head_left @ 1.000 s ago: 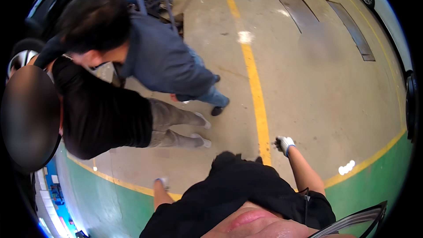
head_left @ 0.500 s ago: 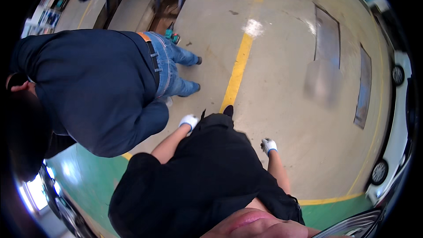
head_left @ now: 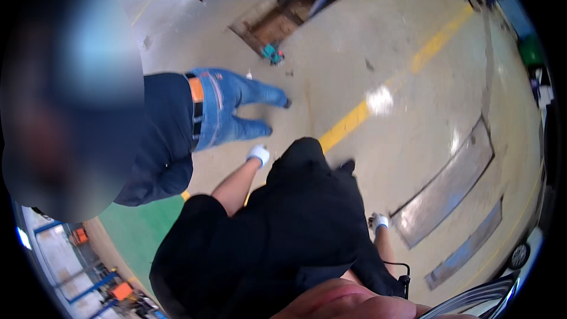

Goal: The person lifts a car tire and mounts it onto the wheel hub of a vehicle raised on a lift. They hand-tighten the lug nuts, then use a cordless impact wrench to secure them. Finally, they walk to a tool cart and wipe their hands with a cloth.

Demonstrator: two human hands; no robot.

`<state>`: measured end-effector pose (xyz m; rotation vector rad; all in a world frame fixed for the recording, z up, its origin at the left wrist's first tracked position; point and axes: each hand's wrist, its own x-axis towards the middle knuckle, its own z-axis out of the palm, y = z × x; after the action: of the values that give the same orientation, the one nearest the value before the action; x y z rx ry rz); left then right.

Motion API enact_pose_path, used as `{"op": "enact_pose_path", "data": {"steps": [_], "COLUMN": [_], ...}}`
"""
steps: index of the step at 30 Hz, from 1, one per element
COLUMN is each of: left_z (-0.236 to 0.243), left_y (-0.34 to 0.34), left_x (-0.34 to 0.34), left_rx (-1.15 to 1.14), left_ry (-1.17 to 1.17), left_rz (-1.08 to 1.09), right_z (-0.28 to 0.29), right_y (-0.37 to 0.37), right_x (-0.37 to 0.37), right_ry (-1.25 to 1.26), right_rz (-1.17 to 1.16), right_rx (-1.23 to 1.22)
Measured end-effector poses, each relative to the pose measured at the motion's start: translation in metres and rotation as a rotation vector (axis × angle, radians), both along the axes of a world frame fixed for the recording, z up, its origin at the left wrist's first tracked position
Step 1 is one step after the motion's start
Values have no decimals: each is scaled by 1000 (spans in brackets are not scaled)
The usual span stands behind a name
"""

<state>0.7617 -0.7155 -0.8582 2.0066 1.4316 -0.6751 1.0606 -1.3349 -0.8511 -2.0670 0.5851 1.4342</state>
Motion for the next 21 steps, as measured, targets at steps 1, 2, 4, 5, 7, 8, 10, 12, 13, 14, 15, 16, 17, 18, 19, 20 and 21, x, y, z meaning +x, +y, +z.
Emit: {"op": "enact_pose_path", "data": {"steps": [1,2,4,5,7,8,10,12,13,14,15,16,17,18,19,20,21], "left_z": [6,18,34,43,79,77,75,51,64,85,107,127,136,111,80,72,60], "left_y": [4,-6,17,28,60,64,97,141,172,194,211,236,260,277,290,310,323], "left_x": [41,40,95,114,171,185,210,229,249,264,280,296,303,303,307,316,323], "left_rx": [-57,105,201,202,149,241,197,220,131,112,59,32,9,50,90,91,88], "left_ry": [24,-25,-226,-250,-261,-347,-407,-352,-346,-346,-338,-312,-286,-284,-287,-285,-281], "left_rz": [-14,-11,63,117,169,218,214,158,158,222,271,223,208,248,289,335,384], "right_z": [-18,11,11,33,59,66,64,54,53,50,53,61,72,89,106,116,121], "right_y": [3,56,124,165,246,282,350,427,470,512,547,584,639,692,745,789,828], "right_x": [65,105,211,249,329,355,405,426,434,438,440,443,450,452,456,462,466], "right_ry": [-130,-227,-318,-316,-347,-377,-428,-409,-402,-386,-378,-379,-376,-361,-343,-328,-307], "right_rz": [-41,28,-38,-41,-7,85,280,434,509,595,670,743,837,935,1024,1092,1156], "right_rx": [110,156,123,102,86,108,141,168,199,230,262,303,354,391,420,436,441]}}
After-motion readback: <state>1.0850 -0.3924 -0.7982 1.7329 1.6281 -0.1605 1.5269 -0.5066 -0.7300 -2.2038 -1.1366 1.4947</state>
